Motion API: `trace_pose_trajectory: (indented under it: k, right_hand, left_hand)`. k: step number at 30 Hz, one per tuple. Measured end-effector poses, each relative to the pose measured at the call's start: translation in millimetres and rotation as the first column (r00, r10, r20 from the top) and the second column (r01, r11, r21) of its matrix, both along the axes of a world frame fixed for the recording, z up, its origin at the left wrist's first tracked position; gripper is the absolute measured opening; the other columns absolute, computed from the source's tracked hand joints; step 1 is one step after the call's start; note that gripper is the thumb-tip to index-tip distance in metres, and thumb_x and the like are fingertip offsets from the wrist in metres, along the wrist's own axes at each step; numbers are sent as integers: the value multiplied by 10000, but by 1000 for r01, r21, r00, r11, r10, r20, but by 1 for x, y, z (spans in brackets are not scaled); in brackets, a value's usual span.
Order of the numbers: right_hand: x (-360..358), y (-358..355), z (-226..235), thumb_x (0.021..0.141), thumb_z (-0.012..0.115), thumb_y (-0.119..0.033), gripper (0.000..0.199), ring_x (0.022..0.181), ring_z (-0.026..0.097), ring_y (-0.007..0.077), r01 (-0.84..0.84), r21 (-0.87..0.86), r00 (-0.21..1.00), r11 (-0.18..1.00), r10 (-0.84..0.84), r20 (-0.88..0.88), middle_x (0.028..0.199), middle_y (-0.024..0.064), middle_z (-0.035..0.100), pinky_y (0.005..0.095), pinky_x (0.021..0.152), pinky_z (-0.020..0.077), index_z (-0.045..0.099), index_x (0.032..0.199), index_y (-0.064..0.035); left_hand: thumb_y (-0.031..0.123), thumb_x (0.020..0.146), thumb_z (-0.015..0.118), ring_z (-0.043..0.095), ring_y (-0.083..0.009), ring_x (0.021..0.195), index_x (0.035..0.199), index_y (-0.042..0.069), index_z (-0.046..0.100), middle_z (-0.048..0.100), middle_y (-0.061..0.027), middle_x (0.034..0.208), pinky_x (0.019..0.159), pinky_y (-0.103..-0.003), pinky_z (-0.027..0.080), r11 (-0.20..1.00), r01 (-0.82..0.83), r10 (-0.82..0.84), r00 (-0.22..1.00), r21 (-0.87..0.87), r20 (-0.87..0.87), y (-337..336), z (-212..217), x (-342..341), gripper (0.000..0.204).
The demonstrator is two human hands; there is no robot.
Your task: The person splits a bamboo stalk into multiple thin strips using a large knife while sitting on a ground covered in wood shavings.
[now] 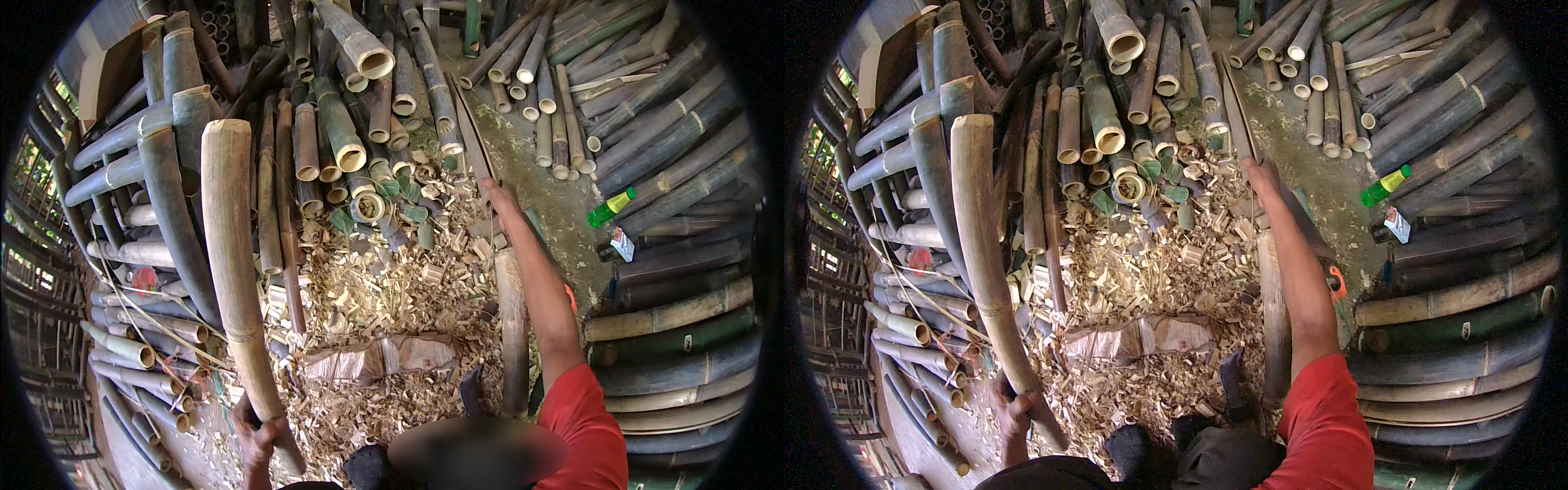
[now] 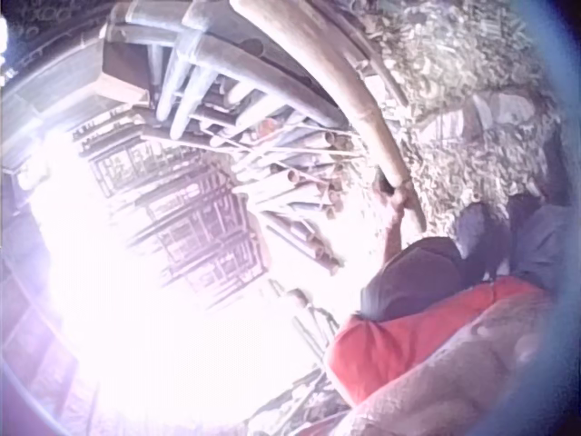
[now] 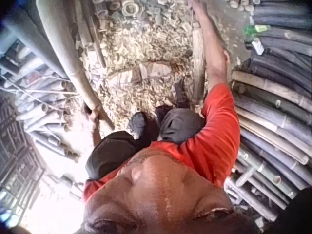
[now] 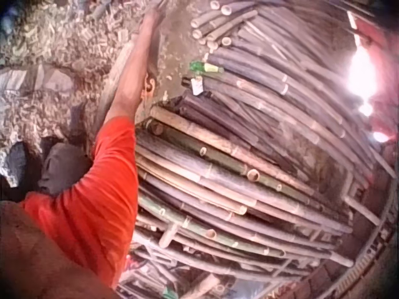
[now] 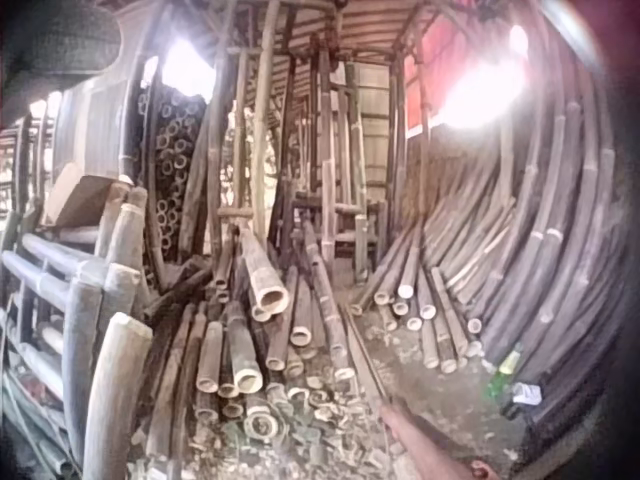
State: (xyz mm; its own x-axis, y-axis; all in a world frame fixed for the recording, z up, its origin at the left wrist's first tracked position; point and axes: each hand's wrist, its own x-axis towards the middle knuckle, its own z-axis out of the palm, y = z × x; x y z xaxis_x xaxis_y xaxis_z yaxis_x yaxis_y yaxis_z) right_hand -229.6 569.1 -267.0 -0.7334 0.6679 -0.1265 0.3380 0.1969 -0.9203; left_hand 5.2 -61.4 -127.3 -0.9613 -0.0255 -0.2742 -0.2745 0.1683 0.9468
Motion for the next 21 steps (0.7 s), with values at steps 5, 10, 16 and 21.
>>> trace_pose_trajectory:
  k: [5, 10, 16, 21]
  right_hand:
    - [-41, 32, -33, 879, 661, -405, 566, 998, 699, 387, 41, 390, 983, 920, -108, 149, 1105, 238, 722, 471, 901, 518, 654, 1238, 32]
    - [-59, -19, -8, 927, 514, -480, 638, 1138, 648, 462, -62, 436, 950, 898, -80, 300, 1239, 286, 668, 534, 1007, 483, 608, 1320, 15]
    - [9, -55, 31, 1037, 538, -462, 693, 1320, 521, 469, -145, 782, 972, 606, -59, 226, 1452, 355, 473, 592, 1089, 429, 387, 1478, 52]
    - [178, -198, 66, 1046, 567, -474, 680, 1054, 617, 228, -772, -110, 633, 626, 772, -47, 1153, 159, 645, 416, 871, 559, 384, 1535, -39]
  left_hand:
    - [307, 594, 822, 662, -172, 753, 1117, -47, 657, 690, -71, 849, 707, -308, 545, 987, 91, -103, 991, 134, 83, 44, 0, -15, 653]
    - [297, 624, 807, 669, -187, 769, 1088, -44, 641, 696, -95, 879, 728, -322, 552, 970, 165, -187, 975, 176, 116, 62, -11, -29, 600]
    - [299, 691, 747, 679, -209, 830, 1118, -51, 622, 694, -120, 925, 777, -345, 555, 916, 253, -301, 946, 312, 118, 111, -24, -55, 566]
    - [328, 774, 790, 672, -203, 938, 1246, -46, 589, 691, -124, 1031, 846, -357, 550, 892, 292, -329, 943, 345, 53, 156, -11, -80, 634]
